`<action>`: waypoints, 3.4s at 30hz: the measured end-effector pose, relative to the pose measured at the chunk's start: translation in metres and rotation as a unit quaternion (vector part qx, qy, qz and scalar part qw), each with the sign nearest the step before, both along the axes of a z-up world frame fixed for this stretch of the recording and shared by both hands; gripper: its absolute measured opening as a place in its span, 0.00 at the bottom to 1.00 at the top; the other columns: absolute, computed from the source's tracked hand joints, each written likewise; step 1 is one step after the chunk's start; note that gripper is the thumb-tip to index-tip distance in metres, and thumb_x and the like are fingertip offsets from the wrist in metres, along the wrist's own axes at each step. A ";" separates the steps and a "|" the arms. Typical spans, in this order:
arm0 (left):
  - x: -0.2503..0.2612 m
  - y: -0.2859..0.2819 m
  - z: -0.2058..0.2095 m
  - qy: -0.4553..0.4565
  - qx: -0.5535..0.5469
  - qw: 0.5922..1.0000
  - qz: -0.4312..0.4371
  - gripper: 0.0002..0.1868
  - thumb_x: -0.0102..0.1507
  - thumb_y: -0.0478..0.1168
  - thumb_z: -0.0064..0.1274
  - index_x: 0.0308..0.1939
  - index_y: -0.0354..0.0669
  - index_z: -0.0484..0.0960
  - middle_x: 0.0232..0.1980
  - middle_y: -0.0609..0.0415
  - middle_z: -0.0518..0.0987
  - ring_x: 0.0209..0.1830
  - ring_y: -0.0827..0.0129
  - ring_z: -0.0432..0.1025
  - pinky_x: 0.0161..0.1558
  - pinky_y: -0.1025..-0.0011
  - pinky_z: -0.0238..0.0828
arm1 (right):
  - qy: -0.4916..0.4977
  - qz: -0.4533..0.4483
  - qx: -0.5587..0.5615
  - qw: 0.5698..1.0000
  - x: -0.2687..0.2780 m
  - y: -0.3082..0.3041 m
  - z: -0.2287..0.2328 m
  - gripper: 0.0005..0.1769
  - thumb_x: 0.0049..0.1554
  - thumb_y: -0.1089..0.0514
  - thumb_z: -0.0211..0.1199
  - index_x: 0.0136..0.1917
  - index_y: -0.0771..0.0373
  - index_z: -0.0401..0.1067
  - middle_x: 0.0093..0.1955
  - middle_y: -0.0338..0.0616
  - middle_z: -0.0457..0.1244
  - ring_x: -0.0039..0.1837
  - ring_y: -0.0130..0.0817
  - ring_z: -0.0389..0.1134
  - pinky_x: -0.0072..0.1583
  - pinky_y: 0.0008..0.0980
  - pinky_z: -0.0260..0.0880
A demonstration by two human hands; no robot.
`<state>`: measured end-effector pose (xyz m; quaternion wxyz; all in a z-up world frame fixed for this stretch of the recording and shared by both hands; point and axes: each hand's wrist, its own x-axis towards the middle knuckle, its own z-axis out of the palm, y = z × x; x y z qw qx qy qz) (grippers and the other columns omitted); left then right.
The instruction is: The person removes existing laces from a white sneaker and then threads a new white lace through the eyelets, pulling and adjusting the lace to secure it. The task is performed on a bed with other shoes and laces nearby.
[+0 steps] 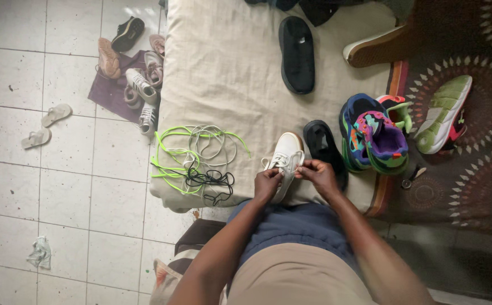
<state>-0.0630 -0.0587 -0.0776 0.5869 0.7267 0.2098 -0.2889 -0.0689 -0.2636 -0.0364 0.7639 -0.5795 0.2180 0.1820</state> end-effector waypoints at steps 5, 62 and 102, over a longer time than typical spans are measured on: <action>-0.002 0.002 -0.008 0.046 -0.143 0.987 0.060 0.14 0.65 0.40 0.59 0.49 0.31 0.85 0.35 0.54 0.84 0.29 0.76 0.76 0.33 0.76 0.76 | -0.056 0.040 -0.129 0.989 0.000 0.021 -0.014 0.06 0.58 0.67 0.65 0.48 0.72 0.77 0.43 0.45 0.72 0.44 0.26 0.72 0.49 0.27 0.73; 0.000 -0.022 0.035 -0.140 0.124 0.955 -0.232 0.17 0.59 0.37 0.52 0.50 0.46 0.88 0.39 0.35 0.84 0.40 0.44 0.80 0.46 0.53 0.76 | 0.004 0.061 -0.369 0.928 -0.064 0.027 -0.094 0.32 0.49 0.55 0.73 0.63 0.64 0.66 0.43 0.46 0.72 0.45 0.36 0.76 0.48 0.34 0.75; 0.007 0.037 0.118 -0.127 0.108 0.904 -0.393 0.12 0.58 0.49 0.65 0.42 0.51 0.90 0.35 0.46 0.86 0.33 0.56 0.82 0.39 0.63 0.77 | 0.037 0.025 -0.417 0.908 -0.068 0.032 -0.109 0.24 0.44 0.58 0.74 0.50 0.61 0.65 0.37 0.43 0.71 0.43 0.39 0.75 0.48 0.39 0.73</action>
